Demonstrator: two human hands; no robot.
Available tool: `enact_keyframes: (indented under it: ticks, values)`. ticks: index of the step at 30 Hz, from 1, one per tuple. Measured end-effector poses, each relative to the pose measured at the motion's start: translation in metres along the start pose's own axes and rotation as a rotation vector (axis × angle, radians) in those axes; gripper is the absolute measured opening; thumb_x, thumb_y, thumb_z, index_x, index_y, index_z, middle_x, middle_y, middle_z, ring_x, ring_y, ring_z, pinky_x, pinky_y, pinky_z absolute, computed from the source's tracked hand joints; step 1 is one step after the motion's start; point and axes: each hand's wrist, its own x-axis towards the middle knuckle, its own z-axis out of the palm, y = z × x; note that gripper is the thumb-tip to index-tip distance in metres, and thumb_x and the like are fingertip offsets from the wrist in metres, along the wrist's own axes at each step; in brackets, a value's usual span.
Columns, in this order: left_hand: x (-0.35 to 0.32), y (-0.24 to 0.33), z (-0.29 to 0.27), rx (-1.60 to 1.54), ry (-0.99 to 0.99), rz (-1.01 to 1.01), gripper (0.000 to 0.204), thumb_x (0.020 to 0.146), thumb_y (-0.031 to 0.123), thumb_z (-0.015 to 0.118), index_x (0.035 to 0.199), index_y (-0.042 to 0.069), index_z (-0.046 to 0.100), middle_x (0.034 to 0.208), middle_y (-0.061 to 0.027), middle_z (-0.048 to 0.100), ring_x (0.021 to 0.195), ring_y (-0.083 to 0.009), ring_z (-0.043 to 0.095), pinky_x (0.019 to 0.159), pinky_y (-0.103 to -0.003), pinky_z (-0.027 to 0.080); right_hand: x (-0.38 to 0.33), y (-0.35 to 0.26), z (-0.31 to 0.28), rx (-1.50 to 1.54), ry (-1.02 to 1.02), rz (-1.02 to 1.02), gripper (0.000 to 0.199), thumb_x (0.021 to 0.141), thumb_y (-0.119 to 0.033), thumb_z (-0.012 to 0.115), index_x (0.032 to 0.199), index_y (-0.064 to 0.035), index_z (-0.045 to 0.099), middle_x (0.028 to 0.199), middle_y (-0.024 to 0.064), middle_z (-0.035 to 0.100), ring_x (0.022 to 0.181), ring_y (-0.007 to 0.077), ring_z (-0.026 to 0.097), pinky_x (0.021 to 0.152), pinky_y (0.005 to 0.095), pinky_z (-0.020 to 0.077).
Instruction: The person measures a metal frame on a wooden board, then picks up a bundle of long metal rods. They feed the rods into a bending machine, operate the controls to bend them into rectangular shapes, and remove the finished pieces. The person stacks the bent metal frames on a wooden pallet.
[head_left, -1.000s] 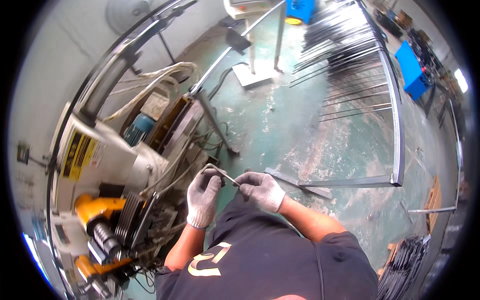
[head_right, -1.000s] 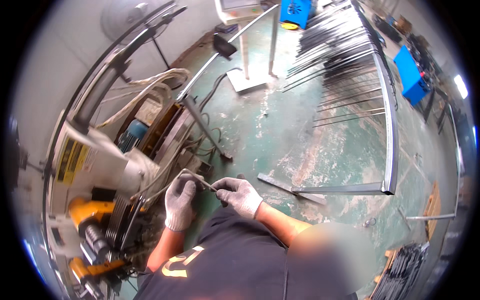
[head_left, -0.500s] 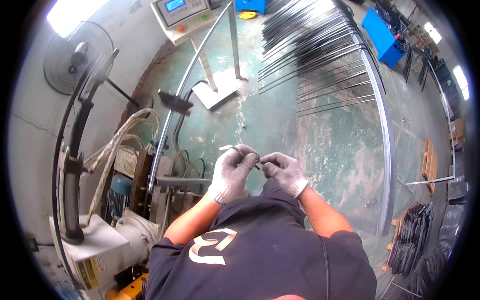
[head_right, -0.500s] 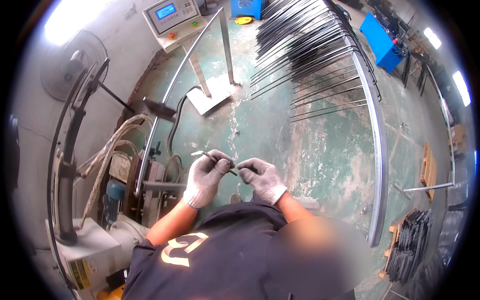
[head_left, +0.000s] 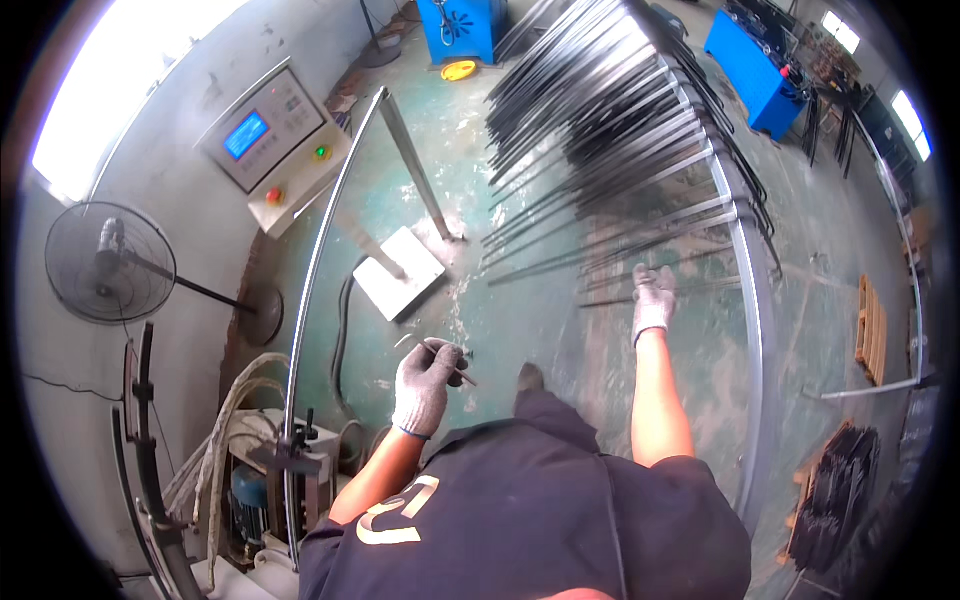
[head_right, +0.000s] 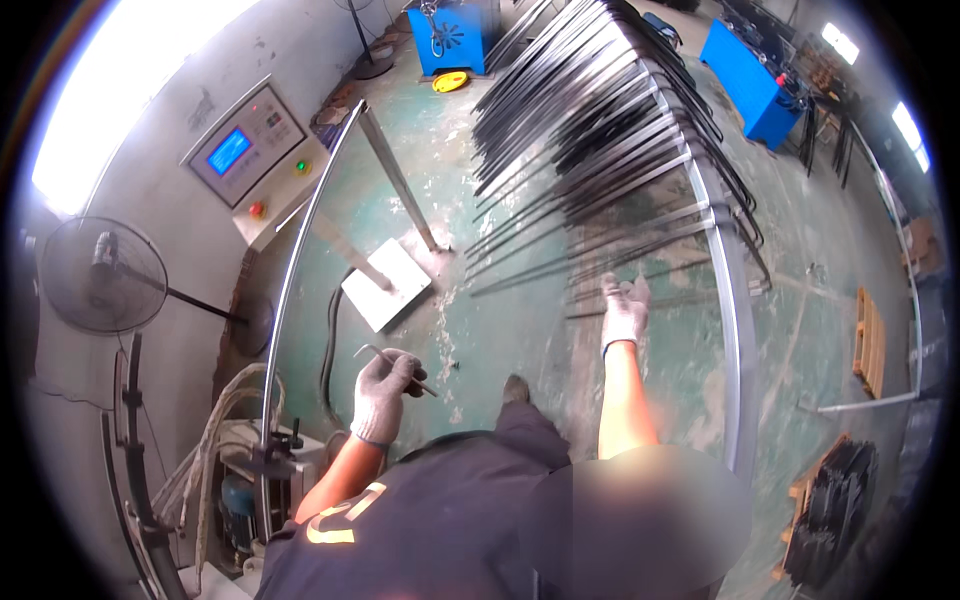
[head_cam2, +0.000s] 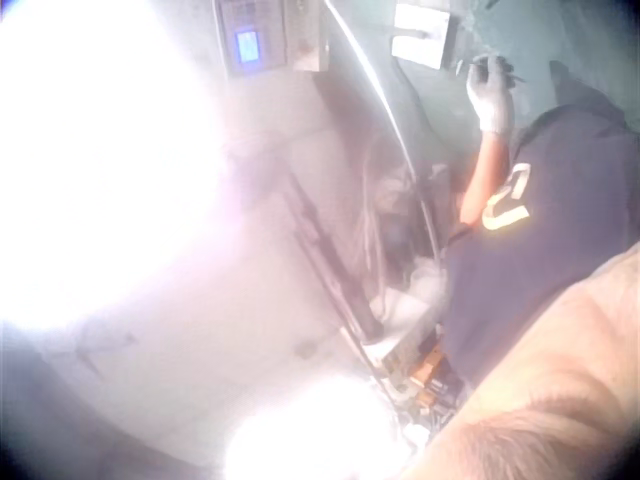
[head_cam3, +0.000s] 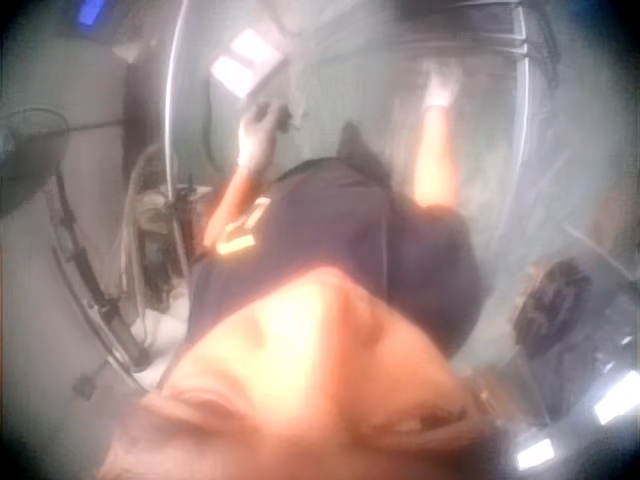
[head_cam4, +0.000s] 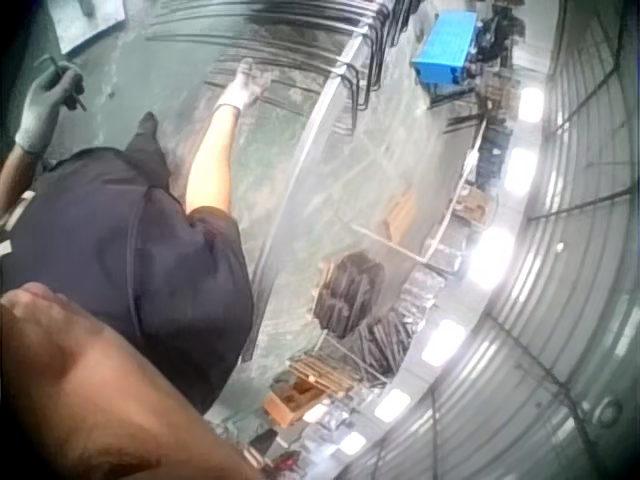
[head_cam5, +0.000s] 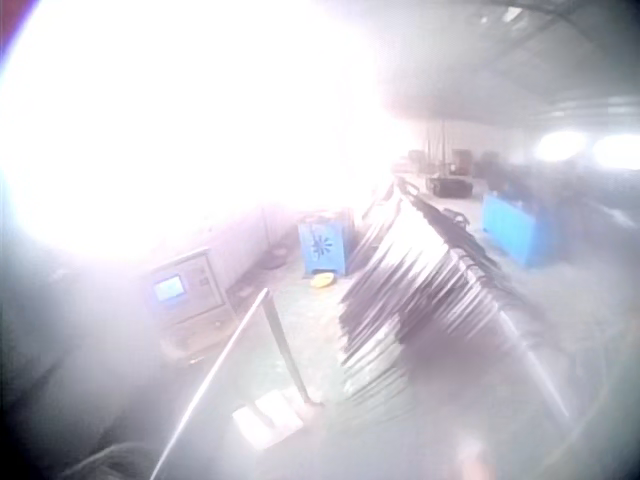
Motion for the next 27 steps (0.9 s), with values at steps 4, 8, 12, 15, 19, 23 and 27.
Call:
enact_keyframes:
  ticks: [4, 8, 12, 15, 19, 23, 27]
  values:
    - [0.089, 0.038, 0.031, -0.040, 0.007, 0.071, 0.020, 0.107, 0.019, 0.066, 0.103, -0.001, 0.069, 0.092, -0.0091, 0.073, 0.078, -0.0153, 0.067, 0.073, -0.030, 0.054, 0.104, -0.031, 0.062, 0.168, 0.163, -0.188, 0.069, 0.092, -0.017, 0.089, 0.148, 0.0025, 0.054, 0.125, 0.0079, 0.067, 0.114, 0.0198, 0.062, 0.106, 0.0372, 0.0498]
    - [0.179, 0.065, 0.040, -0.028, 0.040, 0.014, 0.021, 0.106, 0.019, 0.067, 0.105, -0.001, 0.070, 0.090, -0.0082, 0.072, 0.078, -0.0150, 0.067, 0.073, -0.030, 0.055, 0.194, -0.032, 0.118, 0.312, 0.258, -0.188, 0.055, 0.096, -0.003, 0.080, 0.143, 0.0068, 0.054, 0.120, 0.0125, 0.072, 0.102, 0.0223, 0.071, 0.094, 0.0372, 0.0574]
    - [0.296, 0.078, 0.042, -0.022, 0.014, 0.027, 0.022, 0.106, 0.021, 0.068, 0.106, -0.001, 0.070, 0.091, -0.0073, 0.073, 0.079, -0.0140, 0.067, 0.073, -0.030, 0.055, 0.282, -0.029, 0.184, 0.146, 0.377, -0.031, 0.042, 0.096, -0.004, 0.077, 0.129, 0.0095, 0.056, 0.088, 0.0146, 0.074, 0.063, 0.0194, 0.068, 0.058, 0.0337, 0.0551]
    - [0.378, 0.105, 0.044, -0.055, 0.009, 0.090, 0.026, 0.105, 0.025, 0.069, 0.107, -0.001, 0.071, 0.095, -0.0070, 0.073, 0.081, -0.0129, 0.067, 0.074, -0.029, 0.056, 0.337, -0.043, 0.215, -0.408, 0.548, -0.094, 0.042, 0.092, -0.017, 0.085, 0.115, 0.0119, 0.066, 0.106, 0.0208, 0.077, 0.086, 0.0266, 0.073, 0.083, 0.0428, 0.0587]
    - [0.490, 0.154, 0.046, -0.062, -0.029, 0.103, 0.028, 0.103, 0.026, 0.070, 0.106, -0.002, 0.072, 0.091, -0.0086, 0.074, 0.077, -0.0135, 0.067, 0.073, -0.029, 0.056, 0.414, -0.062, 0.265, -0.207, 0.406, -0.095, 0.063, 0.084, -0.033, 0.094, 0.123, 0.0111, 0.071, 0.121, 0.0207, 0.078, 0.104, 0.0276, 0.074, 0.099, 0.0421, 0.0552]
    - [0.579, 0.204, 0.068, -0.023, -0.083, 0.079, 0.027, 0.102, 0.024, 0.069, 0.104, -0.002, 0.073, 0.088, -0.0071, 0.074, 0.076, -0.0128, 0.068, 0.072, -0.029, 0.055, 0.513, -0.048, 0.289, -0.390, 0.505, 0.040, 0.083, 0.081, -0.053, 0.094, 0.127, 0.0128, 0.071, 0.130, 0.0264, 0.074, 0.114, 0.0348, 0.073, 0.105, 0.0475, 0.0535]
    - [0.665, 0.240, 0.088, 0.097, -0.143, 0.052, 0.026, 0.106, 0.023, 0.069, 0.111, -0.002, 0.071, 0.092, -0.0078, 0.074, 0.078, -0.0136, 0.068, 0.074, -0.029, 0.055, 0.581, -0.058, 0.342, -0.046, 0.398, 0.126, 0.078, 0.084, -0.044, 0.095, 0.125, 0.0178, 0.069, 0.131, 0.0230, 0.074, 0.109, 0.0323, 0.072, 0.103, 0.0486, 0.0554]
